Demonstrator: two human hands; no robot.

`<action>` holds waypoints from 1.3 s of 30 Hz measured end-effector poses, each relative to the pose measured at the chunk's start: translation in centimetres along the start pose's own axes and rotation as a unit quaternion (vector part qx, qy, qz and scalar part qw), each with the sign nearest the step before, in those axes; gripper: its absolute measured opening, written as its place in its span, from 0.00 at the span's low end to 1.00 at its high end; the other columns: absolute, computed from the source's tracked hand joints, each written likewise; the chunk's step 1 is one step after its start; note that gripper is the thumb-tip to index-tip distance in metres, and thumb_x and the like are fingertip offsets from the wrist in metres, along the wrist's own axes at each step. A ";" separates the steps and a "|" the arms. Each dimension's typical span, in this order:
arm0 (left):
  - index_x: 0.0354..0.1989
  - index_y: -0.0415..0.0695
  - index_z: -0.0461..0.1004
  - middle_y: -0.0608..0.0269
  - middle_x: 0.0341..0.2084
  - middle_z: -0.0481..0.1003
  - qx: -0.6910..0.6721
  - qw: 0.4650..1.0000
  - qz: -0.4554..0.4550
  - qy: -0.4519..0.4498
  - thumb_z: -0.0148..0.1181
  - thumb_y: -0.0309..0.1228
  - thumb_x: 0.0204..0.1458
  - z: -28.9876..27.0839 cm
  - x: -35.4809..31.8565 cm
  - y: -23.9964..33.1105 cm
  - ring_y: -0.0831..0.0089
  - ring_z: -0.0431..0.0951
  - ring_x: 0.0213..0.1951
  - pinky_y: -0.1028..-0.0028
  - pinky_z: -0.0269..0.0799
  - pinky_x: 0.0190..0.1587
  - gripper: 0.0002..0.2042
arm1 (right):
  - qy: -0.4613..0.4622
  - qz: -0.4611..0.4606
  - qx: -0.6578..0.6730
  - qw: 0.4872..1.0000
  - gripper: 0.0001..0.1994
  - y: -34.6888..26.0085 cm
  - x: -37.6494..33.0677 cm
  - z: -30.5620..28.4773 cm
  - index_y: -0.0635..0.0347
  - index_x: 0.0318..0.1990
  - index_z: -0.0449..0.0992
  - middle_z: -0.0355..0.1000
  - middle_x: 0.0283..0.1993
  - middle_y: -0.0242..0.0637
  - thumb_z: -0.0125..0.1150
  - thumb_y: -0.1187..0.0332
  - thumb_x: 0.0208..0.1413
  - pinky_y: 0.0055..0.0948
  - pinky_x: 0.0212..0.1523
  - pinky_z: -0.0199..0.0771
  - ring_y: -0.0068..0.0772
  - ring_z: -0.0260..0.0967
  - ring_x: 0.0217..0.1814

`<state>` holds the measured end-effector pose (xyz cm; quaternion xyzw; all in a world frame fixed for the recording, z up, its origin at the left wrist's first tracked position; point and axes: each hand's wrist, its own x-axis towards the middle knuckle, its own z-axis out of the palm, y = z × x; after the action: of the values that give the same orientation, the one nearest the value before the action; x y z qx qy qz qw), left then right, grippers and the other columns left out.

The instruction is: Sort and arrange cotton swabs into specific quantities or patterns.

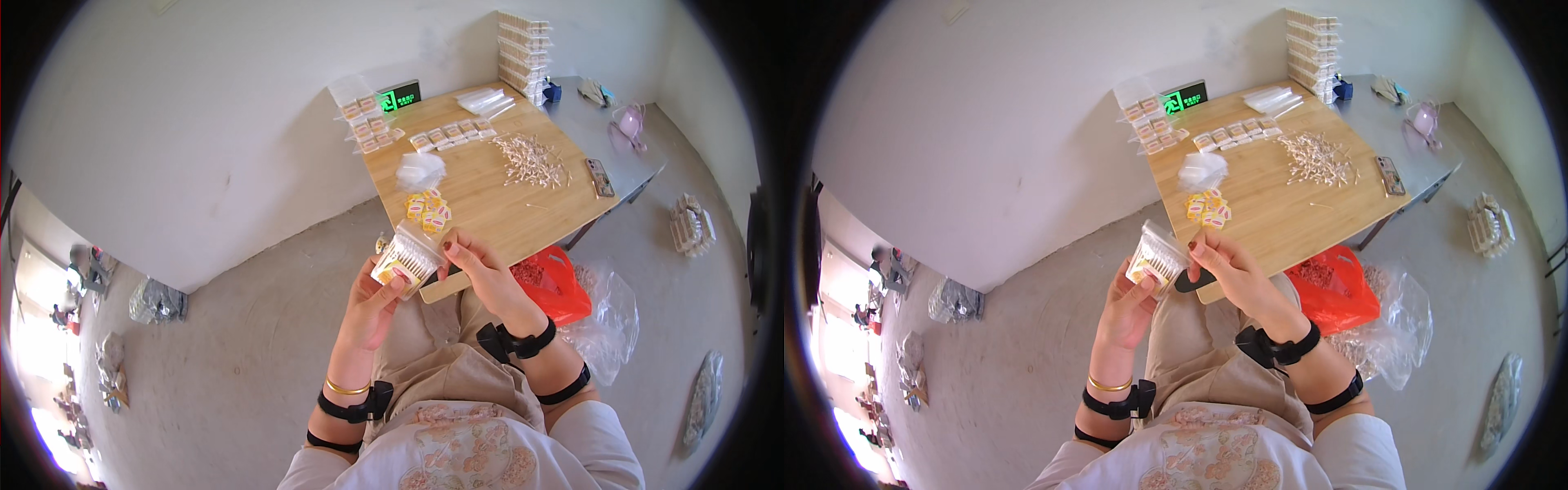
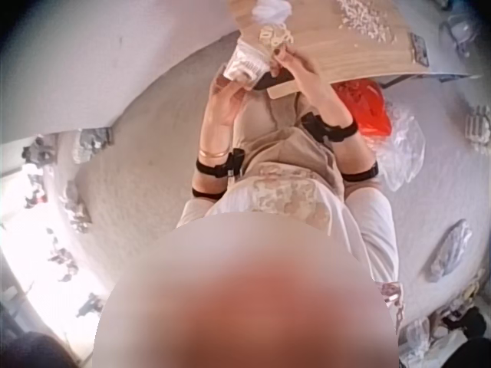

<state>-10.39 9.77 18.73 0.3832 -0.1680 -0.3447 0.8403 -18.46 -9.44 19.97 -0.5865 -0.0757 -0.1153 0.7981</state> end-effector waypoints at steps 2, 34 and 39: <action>0.48 0.44 0.69 0.65 0.45 0.77 0.035 0.999 0.029 0.006 0.66 0.26 0.55 -0.3 0.2 -0.2 0.75 0.76 0.50 0.69 0.69 0.57 0.15 | 0.006 -0.025 0.011 1.000 0.12 0.1 0.1 0.4 0.60 0.44 0.73 0.69 0.39 0.29 0.57 0.61 0.65 0.25 0.46 0.67 0.21 0.66 0.42; 0.62 0.37 0.62 0.58 0.43 0.78 0.257 0.948 -0.050 0.182 0.60 0.25 0.58 -10.5 32.6 -7.5 0.75 0.78 0.46 0.71 0.78 0.43 0.24 | 0.259 0.075 -0.671 0.690 0.21 16.5 -0.1 -23.6 0.56 0.54 0.71 0.66 0.58 0.41 0.63 0.65 0.51 0.47 0.65 0.57 0.48 0.59 0.65; 0.55 0.35 0.71 0.61 0.42 0.79 0.355 0.904 -0.025 0.236 0.63 0.27 0.55 -15.5 45.7 -8.5 0.77 0.78 0.40 0.76 0.72 0.42 0.19 | 0.256 0.093 -0.680 0.681 0.21 15.7 0.5 -23.3 0.55 0.54 0.72 0.66 0.59 0.40 0.62 0.64 0.51 0.49 0.66 0.56 0.47 0.59 0.65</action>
<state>26.52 -18.36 3.04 0.7306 -0.0665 -0.1830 0.6545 -14.08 -27.23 -1.29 -0.9197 0.2854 -0.2058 0.1742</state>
